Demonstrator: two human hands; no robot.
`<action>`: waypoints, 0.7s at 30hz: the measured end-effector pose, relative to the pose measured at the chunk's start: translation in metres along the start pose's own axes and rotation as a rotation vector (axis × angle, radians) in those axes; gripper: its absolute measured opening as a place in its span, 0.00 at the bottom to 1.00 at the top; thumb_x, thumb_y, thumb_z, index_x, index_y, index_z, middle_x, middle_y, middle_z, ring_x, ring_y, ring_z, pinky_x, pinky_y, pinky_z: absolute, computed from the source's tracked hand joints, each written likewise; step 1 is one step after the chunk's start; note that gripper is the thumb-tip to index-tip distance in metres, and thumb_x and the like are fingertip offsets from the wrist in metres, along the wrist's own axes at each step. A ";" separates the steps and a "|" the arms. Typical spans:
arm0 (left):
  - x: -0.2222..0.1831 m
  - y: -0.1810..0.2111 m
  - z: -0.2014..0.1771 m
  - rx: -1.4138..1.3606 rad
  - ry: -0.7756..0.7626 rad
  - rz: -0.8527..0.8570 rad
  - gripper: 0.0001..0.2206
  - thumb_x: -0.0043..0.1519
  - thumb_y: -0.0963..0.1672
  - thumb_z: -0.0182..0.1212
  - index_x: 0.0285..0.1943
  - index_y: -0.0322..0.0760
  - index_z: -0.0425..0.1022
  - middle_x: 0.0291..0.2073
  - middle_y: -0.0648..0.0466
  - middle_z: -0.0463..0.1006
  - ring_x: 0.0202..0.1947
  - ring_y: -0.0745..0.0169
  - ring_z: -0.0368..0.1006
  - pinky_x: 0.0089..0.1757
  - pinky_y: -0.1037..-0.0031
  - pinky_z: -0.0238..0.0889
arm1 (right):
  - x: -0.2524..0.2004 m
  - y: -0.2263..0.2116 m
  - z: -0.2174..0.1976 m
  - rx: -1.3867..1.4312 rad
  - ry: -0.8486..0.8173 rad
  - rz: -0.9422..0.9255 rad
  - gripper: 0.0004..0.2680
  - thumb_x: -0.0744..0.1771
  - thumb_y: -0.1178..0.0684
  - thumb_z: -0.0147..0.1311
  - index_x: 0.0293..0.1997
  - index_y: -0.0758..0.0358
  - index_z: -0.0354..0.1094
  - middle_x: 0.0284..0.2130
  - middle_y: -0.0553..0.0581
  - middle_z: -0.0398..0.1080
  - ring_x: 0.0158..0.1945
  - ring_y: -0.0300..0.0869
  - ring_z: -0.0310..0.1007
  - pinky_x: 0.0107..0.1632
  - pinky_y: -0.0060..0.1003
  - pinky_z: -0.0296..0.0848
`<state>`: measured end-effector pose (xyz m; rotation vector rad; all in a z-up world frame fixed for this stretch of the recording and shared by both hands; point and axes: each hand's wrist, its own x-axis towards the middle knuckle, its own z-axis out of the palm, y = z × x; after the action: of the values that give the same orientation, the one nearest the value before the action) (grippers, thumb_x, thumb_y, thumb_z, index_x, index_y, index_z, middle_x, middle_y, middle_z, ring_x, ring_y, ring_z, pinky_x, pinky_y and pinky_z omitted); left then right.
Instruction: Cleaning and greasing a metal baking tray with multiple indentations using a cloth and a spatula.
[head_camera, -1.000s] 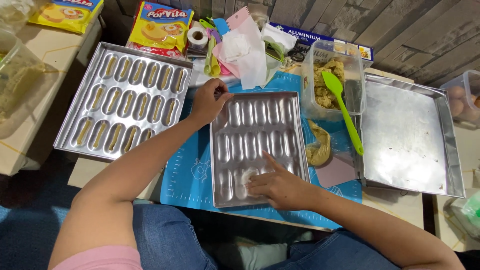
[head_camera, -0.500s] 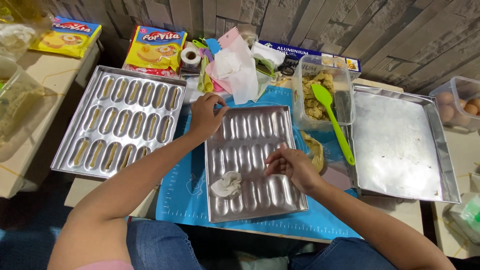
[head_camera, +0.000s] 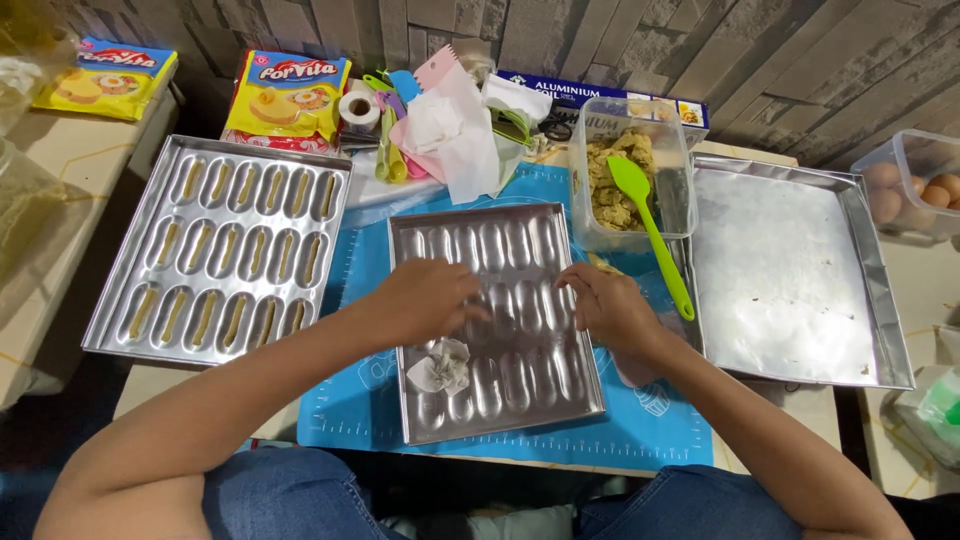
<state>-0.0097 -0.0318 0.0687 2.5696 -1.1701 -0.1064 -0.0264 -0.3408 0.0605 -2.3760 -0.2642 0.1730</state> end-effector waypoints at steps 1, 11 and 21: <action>-0.008 0.012 -0.007 -0.001 -0.003 0.003 0.18 0.66 0.55 0.54 0.47 0.40 0.76 0.37 0.47 0.80 0.38 0.45 0.79 0.39 0.55 0.73 | -0.003 0.002 0.000 0.001 0.001 0.004 0.10 0.72 0.49 0.46 0.49 0.56 0.75 0.14 0.50 0.74 0.16 0.43 0.76 0.22 0.30 0.74; -0.041 0.008 0.067 -0.283 -0.235 0.138 0.23 0.54 0.35 0.67 0.58 0.17 0.65 0.39 0.29 0.72 0.27 0.31 0.78 0.27 0.50 0.72 | -0.017 -0.005 0.006 -1.069 0.284 -0.332 0.14 0.71 0.43 0.49 0.63 0.55 0.64 0.28 0.54 0.76 0.29 0.42 0.80 0.34 0.35 0.79; -0.007 0.000 0.019 0.080 -0.014 0.091 0.15 0.50 0.31 0.63 0.46 0.27 0.74 0.39 0.42 0.72 0.33 0.47 0.76 0.30 0.67 0.71 | 0.016 0.021 0.033 -0.303 0.156 -0.186 0.07 0.68 0.60 0.50 0.48 0.61 0.74 0.13 0.55 0.69 0.20 0.48 0.73 0.26 0.37 0.70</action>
<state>-0.0181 -0.0318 0.0504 2.5824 -1.3195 -0.0586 -0.0144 -0.3302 0.0207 -2.6289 -0.4613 -0.1506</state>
